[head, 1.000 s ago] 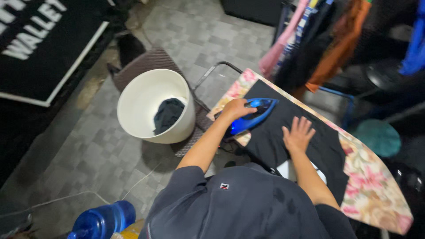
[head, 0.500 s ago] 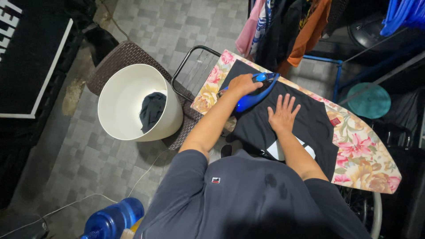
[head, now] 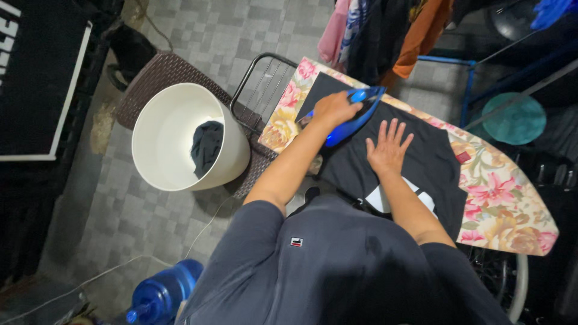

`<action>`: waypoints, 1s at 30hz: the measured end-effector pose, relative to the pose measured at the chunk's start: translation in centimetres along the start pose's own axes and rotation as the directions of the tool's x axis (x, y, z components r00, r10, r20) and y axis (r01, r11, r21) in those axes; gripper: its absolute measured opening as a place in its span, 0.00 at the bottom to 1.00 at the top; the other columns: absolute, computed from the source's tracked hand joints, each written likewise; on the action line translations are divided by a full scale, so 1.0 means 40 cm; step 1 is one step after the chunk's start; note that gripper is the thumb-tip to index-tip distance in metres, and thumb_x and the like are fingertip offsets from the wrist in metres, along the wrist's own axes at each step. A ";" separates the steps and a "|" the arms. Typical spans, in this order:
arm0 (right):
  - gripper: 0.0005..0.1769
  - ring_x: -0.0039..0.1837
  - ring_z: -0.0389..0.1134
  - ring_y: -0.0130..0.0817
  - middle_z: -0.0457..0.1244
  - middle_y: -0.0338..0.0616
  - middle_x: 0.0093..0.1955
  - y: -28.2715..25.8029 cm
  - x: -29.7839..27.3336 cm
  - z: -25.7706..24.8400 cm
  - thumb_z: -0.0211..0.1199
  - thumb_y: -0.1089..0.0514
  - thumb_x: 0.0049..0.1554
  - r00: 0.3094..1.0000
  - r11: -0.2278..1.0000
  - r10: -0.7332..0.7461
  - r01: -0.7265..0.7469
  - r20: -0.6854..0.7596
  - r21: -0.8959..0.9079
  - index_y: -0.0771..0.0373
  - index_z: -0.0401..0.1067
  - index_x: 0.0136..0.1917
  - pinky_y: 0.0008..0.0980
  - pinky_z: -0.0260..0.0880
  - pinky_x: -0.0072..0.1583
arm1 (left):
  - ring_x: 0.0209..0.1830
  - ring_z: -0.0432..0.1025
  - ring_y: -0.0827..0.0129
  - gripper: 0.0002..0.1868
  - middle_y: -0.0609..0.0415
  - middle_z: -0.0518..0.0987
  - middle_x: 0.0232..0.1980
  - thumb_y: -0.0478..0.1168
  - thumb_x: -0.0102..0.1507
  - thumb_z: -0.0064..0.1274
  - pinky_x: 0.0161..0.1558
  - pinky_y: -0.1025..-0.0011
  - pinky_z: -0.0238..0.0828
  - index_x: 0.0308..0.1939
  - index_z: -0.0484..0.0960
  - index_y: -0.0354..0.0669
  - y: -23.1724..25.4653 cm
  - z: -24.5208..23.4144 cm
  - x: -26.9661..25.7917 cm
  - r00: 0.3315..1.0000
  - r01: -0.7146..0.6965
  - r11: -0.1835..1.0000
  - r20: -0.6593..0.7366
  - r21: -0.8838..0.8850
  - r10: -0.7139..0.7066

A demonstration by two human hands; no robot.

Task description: The person irons a black t-shirt on a floral-patterned ironing board. They repeatedly smooth the fabric, reposition the shirt, and use a blue steam iron to press different sections until the garment is flat.

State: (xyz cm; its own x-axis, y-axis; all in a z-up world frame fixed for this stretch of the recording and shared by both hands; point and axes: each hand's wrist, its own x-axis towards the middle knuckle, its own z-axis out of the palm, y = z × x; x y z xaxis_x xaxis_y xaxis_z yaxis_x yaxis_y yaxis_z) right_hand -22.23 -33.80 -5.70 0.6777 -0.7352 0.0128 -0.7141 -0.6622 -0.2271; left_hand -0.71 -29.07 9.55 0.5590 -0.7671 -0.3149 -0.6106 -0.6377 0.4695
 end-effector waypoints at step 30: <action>0.43 0.86 0.31 0.59 0.38 0.57 0.87 -0.004 0.001 -0.002 0.46 0.34 0.64 1.000 1.000 -0.021 0.021 -0.005 0.004 0.59 0.48 0.84 0.68 0.23 0.78 | 0.58 0.76 0.46 0.35 0.39 0.82 0.56 0.66 0.59 0.50 0.59 0.54 0.70 0.57 0.81 0.44 -0.105 -0.077 -0.012 0.911 0.368 0.923 -0.152 -0.117 -0.382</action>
State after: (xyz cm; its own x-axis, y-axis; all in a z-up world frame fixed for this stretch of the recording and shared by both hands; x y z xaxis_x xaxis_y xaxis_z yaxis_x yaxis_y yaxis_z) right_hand -22.13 -33.73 -5.59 0.6914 -0.7221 0.0227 -0.6993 -0.6767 -0.2303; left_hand 3.30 -25.80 10.26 0.8284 -0.4445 -0.3408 -0.2923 -0.8621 0.4139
